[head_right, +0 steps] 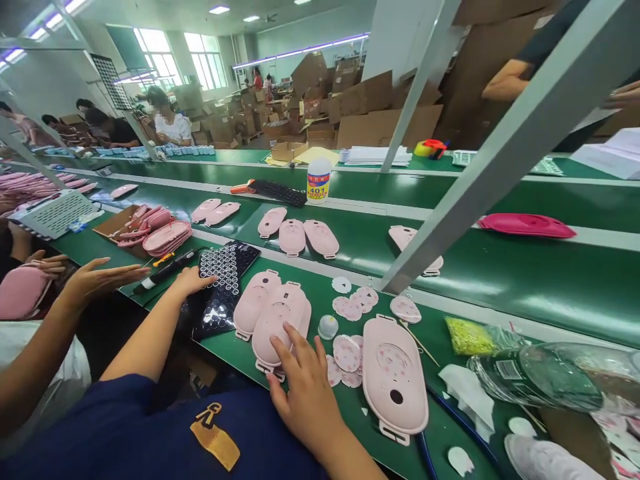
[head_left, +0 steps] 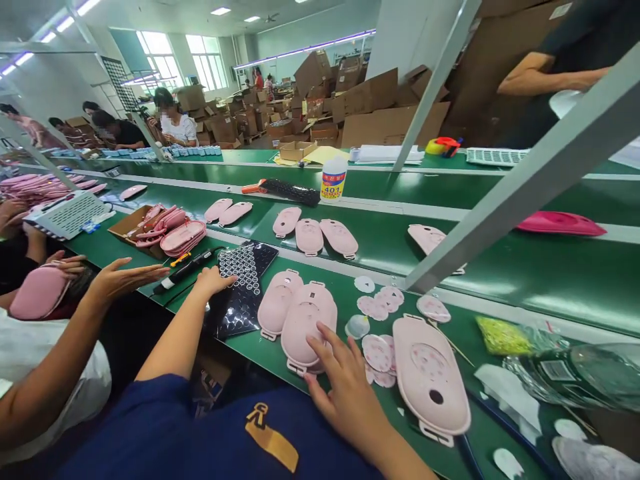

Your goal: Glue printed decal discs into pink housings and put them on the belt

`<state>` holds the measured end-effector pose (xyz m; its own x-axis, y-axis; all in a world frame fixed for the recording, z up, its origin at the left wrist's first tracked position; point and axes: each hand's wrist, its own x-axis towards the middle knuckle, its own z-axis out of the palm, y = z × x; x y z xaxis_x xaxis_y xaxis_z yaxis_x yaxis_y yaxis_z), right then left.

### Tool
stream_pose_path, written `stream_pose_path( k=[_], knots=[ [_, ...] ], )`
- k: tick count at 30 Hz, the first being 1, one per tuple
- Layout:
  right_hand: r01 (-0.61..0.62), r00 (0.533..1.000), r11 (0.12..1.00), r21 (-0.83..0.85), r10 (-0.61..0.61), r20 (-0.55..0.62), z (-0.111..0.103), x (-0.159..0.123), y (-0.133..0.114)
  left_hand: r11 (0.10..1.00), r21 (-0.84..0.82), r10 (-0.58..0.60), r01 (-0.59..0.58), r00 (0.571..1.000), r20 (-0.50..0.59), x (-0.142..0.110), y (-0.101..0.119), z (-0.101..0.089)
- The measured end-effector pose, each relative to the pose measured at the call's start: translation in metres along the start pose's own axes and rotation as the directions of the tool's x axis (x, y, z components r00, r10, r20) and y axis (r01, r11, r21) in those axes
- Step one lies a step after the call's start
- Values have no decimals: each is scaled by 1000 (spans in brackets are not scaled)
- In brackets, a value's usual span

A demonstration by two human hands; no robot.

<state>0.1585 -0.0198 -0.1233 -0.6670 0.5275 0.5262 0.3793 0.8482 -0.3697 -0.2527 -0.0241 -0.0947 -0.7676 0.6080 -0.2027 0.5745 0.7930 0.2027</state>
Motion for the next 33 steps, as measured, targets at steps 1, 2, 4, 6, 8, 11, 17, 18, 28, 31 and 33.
stream_pose_path(
  k=[1,2,4,6,8,11,17,18,28,31,33],
  knots=[
    [-4,1000,1000,2,4,5,0,0,0,1000,-19,22,-22,1000,-6,1,0,-1],
    [-8,1000,1000,3,8,9,0,0,1,998,-43,50,-50,999,-17,1,1,-3],
    [-19,1000,1000,6,19,11,0,-1,1,987,-100,121,-127,991,-61,2,2,-8],
    [-33,999,999,13,33,13,0,-1,1,962,-161,204,-220,973,-111,3,4,-14],
    [-47,999,999,22,47,23,-1,-1,0,925,-218,284,-310,948,-140,4,7,-21],
    [-56,998,998,35,55,34,-1,-1,-1,888,-250,363,-387,922,-137,10,14,-28],
    [-67,998,997,38,67,7,-2,0,-2,912,-73,392,-404,910,-138,13,26,-17],
    [-66,998,997,43,66,4,-4,1,-2,906,-44,412,-421,901,-140,11,28,-13],
    [100,995,975,196,-93,-41,-32,-5,13,783,36,611,-621,758,-228,-23,77,-3],
    [118,992,965,235,-106,-65,-45,-21,23,734,3,669,-679,723,-171,-35,94,-2],
    [32,996,979,201,-14,-92,-53,-36,30,715,-25,690,-699,711,-134,-41,101,0]
  ],
)
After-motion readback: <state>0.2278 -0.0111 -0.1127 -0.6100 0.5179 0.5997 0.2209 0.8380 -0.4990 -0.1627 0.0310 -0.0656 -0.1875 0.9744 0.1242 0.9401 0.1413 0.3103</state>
